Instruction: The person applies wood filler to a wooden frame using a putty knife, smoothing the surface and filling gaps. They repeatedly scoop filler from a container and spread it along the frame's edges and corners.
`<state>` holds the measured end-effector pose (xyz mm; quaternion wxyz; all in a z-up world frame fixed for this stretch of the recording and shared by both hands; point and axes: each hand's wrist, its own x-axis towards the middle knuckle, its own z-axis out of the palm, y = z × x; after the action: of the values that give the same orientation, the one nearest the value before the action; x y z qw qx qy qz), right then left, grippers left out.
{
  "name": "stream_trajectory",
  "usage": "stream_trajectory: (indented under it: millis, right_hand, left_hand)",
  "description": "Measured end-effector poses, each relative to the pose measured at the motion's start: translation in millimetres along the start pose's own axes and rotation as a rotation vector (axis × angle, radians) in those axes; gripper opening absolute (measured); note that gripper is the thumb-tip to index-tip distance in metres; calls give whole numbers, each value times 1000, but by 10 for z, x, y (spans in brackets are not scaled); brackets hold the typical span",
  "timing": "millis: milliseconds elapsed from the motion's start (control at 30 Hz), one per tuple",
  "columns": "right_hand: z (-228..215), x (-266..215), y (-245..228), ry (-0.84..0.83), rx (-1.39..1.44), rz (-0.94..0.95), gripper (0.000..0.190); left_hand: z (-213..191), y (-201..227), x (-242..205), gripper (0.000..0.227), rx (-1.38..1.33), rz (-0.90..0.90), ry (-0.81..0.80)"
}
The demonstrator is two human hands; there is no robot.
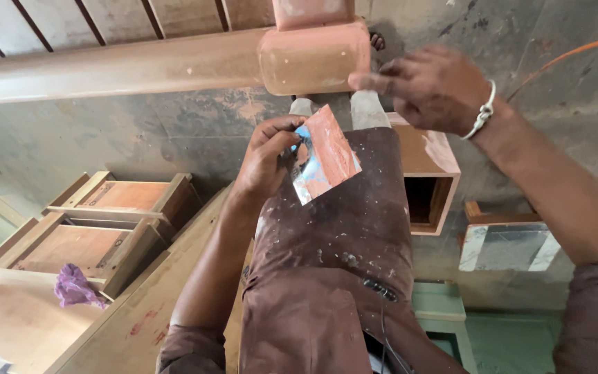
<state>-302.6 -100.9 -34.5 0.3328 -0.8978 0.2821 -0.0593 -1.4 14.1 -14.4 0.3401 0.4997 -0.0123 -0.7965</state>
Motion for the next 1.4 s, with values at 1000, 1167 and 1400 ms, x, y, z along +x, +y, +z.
stream_trajectory:
  millis: [1000,1167,1400]
  right_hand:
    - [74,-376,-1416,399,189,232,74]
    - [447,-267,-1750,405,130,401,64]
    - [1226,35,-1742,1202,961,451,48]
  left_hand:
    - [-195,495,243,26,613,-137,-298]
    - [-264,689,286,29,702,-60,-328]
    - [-521,792,313,28,463,24,-209]
